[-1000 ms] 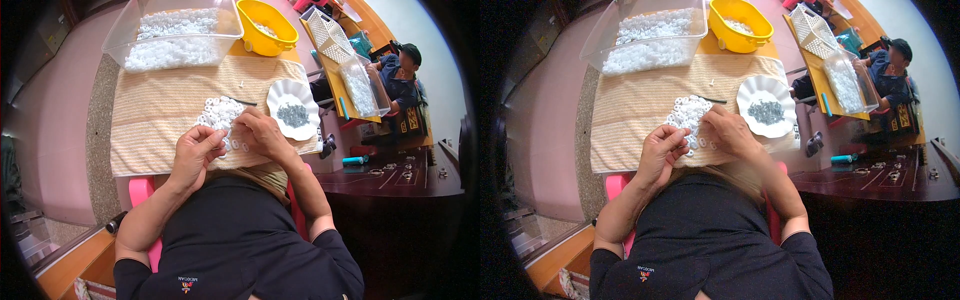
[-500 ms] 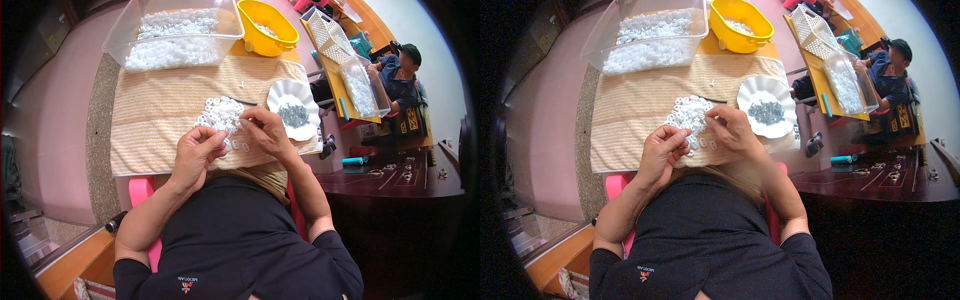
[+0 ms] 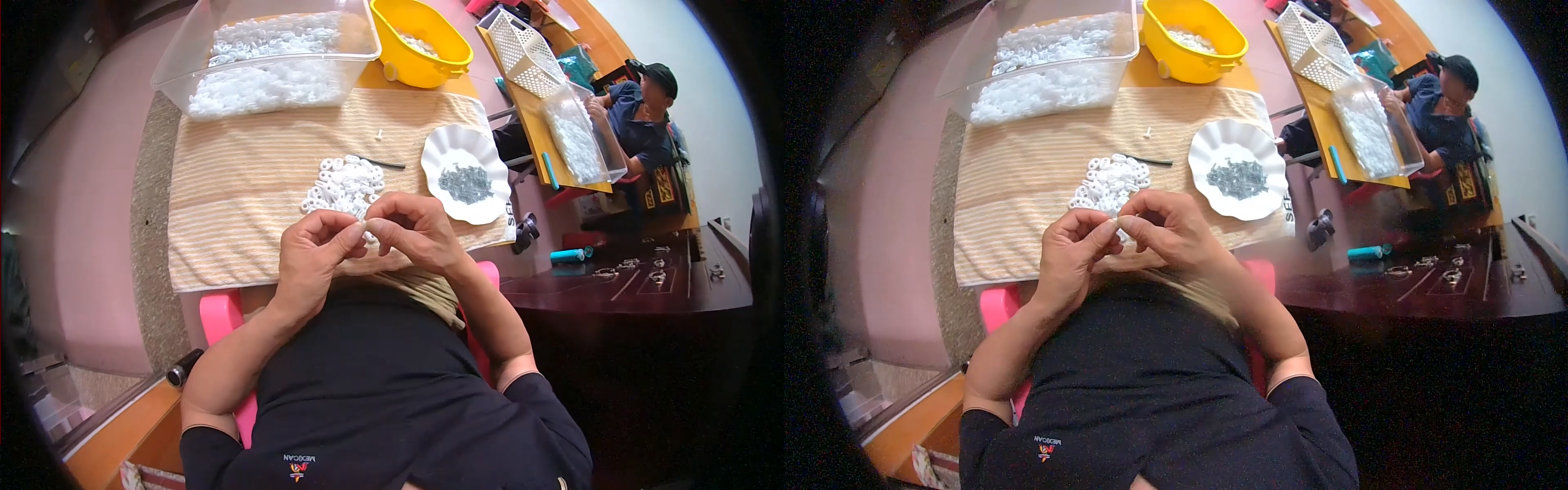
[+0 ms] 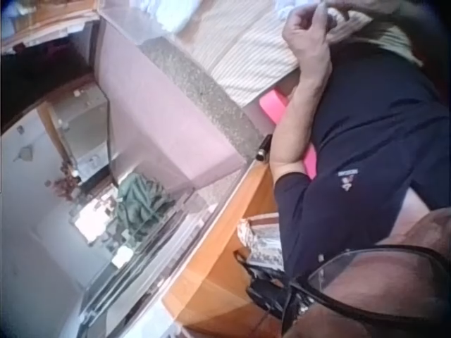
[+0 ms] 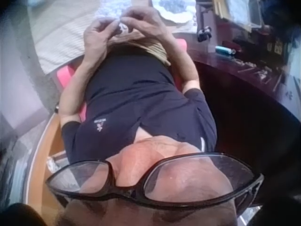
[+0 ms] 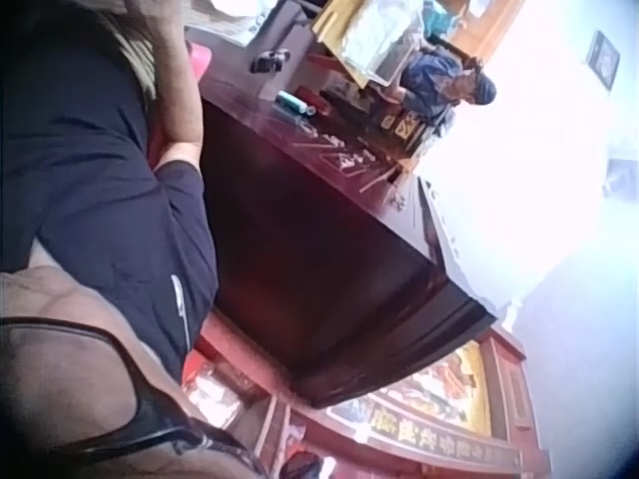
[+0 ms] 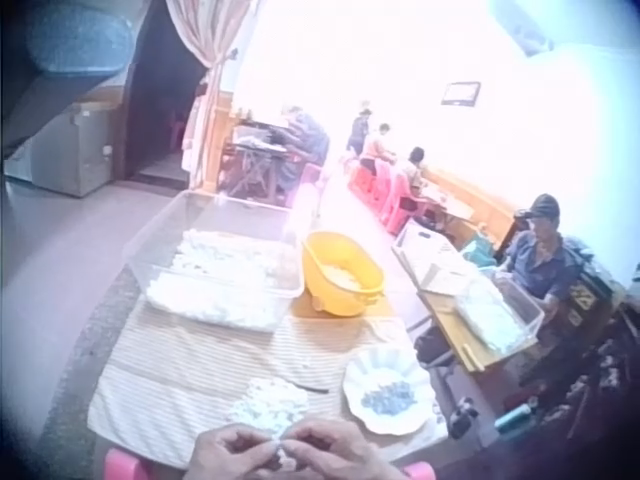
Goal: Assembling small plastic components by inserting metal pins using a precision tool.
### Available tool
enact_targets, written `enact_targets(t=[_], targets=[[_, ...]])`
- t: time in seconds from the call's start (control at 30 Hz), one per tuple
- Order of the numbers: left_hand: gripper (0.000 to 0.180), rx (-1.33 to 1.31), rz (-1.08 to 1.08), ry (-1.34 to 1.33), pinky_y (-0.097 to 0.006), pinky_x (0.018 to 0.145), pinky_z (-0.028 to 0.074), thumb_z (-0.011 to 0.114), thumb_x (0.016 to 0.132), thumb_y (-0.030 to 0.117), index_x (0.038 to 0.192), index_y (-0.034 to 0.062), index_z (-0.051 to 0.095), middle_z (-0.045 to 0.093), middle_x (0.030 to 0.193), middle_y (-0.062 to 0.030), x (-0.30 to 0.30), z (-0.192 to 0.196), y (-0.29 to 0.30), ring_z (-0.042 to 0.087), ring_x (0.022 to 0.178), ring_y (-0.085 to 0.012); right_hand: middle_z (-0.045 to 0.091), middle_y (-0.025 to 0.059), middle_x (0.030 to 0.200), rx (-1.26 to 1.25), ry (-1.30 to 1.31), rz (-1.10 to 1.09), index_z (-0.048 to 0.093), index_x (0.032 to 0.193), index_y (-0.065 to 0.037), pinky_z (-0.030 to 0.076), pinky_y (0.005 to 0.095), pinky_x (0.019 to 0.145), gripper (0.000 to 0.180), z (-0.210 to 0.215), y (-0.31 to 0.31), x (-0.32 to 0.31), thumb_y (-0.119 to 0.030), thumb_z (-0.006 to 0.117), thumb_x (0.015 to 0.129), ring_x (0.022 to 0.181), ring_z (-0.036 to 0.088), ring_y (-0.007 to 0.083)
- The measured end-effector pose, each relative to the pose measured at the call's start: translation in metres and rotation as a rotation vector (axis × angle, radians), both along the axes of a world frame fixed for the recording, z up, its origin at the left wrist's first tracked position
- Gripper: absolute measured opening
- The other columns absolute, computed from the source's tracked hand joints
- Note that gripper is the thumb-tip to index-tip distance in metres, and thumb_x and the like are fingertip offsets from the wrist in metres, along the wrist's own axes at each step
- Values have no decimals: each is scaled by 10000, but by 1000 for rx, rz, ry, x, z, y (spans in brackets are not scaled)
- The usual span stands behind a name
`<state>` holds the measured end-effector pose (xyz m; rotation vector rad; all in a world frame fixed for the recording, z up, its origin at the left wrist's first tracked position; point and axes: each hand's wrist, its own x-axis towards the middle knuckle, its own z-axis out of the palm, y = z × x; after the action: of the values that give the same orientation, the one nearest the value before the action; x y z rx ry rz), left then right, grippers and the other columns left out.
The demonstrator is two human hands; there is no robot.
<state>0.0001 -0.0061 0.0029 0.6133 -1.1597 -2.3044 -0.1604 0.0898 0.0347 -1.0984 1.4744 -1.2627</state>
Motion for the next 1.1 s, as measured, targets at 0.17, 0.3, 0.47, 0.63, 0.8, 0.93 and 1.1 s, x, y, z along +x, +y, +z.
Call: enact_targets(t=[0.17,0.3,0.47,0.63,0.8,0.93,1.1], targets=[[111,93,-52,14,-247,678,542,640,900,84,982,16,607,646,844,-54,0,2,-2,626,729,-120,614,49,874,-63,-91,-39,634,964,38,525,221,580,121,-10,1,2,-62,640,896,706,599,82],[133,195,-77,39,-245,684,561,660,890,98,983,15,613,659,865,-62,0,6,-1,644,734,-124,611,48,889,-106,-102,-25,642,960,24,518,211,584,96,-10,4,3,-41,644,890,716,603,81],[133,240,-108,68,-256,691,568,653,892,89,993,19,604,662,883,-69,0,3,0,652,743,-139,612,40,880,-148,52,6,648,949,13,477,204,599,84,-13,7,2,-31,658,878,724,594,81],[119,240,-133,46,-271,702,577,649,890,74,985,16,606,664,872,-74,1,0,0,657,752,-142,619,38,863,-168,373,32,639,930,7,443,197,603,118,5,10,-18,4,692,825,727,561,64],[106,250,-111,47,-286,721,584,647,884,53,971,11,601,660,875,-86,1,4,1,665,784,-156,653,47,805,-91,816,-236,651,938,-4,484,237,606,151,21,16,-82,6,680,790,656,586,87],[97,239,-99,25,-298,734,586,646,873,26,957,14,599,656,879,-91,0,4,2,665,806,-168,670,115,834,49,1169,-265,666,928,-25,508,320,641,178,26,14,-126,-62,698,757,665,647,232],[100,253,-69,31,-278,759,583,657,859,1,947,0,611,657,874,-85,0,2,2,667,815,-160,673,147,916,280,1258,-170,681,938,-62,500,404,787,167,28,6,-134,-110,622,789,880,653,312]])
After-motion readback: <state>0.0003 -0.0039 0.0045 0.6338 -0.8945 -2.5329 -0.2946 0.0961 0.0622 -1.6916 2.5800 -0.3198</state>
